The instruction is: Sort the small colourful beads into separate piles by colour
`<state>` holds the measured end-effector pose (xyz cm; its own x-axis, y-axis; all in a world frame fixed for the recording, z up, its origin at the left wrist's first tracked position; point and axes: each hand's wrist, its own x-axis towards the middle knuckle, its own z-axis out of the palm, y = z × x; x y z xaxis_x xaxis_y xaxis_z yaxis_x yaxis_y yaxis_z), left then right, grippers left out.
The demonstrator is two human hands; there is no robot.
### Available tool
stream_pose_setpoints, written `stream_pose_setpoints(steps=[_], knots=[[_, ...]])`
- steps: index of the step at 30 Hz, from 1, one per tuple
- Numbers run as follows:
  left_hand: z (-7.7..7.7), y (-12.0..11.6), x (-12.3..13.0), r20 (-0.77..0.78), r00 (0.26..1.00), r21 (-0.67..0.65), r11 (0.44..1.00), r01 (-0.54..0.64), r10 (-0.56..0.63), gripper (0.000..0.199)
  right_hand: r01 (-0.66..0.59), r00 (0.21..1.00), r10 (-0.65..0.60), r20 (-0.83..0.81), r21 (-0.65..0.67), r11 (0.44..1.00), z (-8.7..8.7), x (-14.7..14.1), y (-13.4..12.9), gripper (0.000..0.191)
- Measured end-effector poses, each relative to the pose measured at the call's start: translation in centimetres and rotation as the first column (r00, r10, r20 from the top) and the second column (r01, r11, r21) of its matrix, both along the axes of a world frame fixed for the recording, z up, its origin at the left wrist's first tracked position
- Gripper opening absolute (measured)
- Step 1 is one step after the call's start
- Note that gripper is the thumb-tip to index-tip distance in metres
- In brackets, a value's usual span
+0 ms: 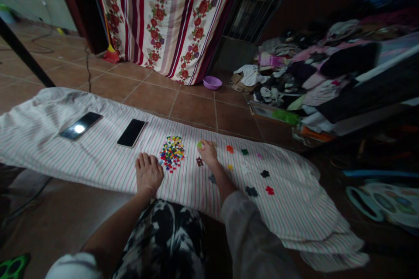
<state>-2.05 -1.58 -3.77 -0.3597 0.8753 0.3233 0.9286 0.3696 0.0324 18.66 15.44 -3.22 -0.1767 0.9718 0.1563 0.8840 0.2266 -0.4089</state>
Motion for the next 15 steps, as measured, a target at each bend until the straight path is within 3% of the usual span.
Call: stream_pose_setpoints(steps=[3,6,11,15], knots=[[0.0,0.0,0.0,0.008,1.0,0.004,1.0,0.001,-0.001,0.038,-0.012,0.999,0.014,-0.04,0.061,0.998,0.4,-0.6,-0.1,0.029],[0.0,0.0,0.0,0.009,1.0,0.003,1.0,0.003,-0.003,0.038,-0.101,0.99,0.108,-0.095,0.077,0.992,0.8,-2.2,-0.1,0.026],[0.2,0.0,0.0,0.016,1.0,0.003,1.0,0.002,-0.002,0.038,-0.291,0.946,0.293,-0.137,0.035,0.956,1.2,-6.3,0.0,0.027],[0.4,0.0,0.0,0.012,1.0,0.004,1.0,0.005,-0.005,0.038,-0.363,0.928,0.36,-0.098,-0.012,0.932,1.5,-9.3,0.3,0.03]])
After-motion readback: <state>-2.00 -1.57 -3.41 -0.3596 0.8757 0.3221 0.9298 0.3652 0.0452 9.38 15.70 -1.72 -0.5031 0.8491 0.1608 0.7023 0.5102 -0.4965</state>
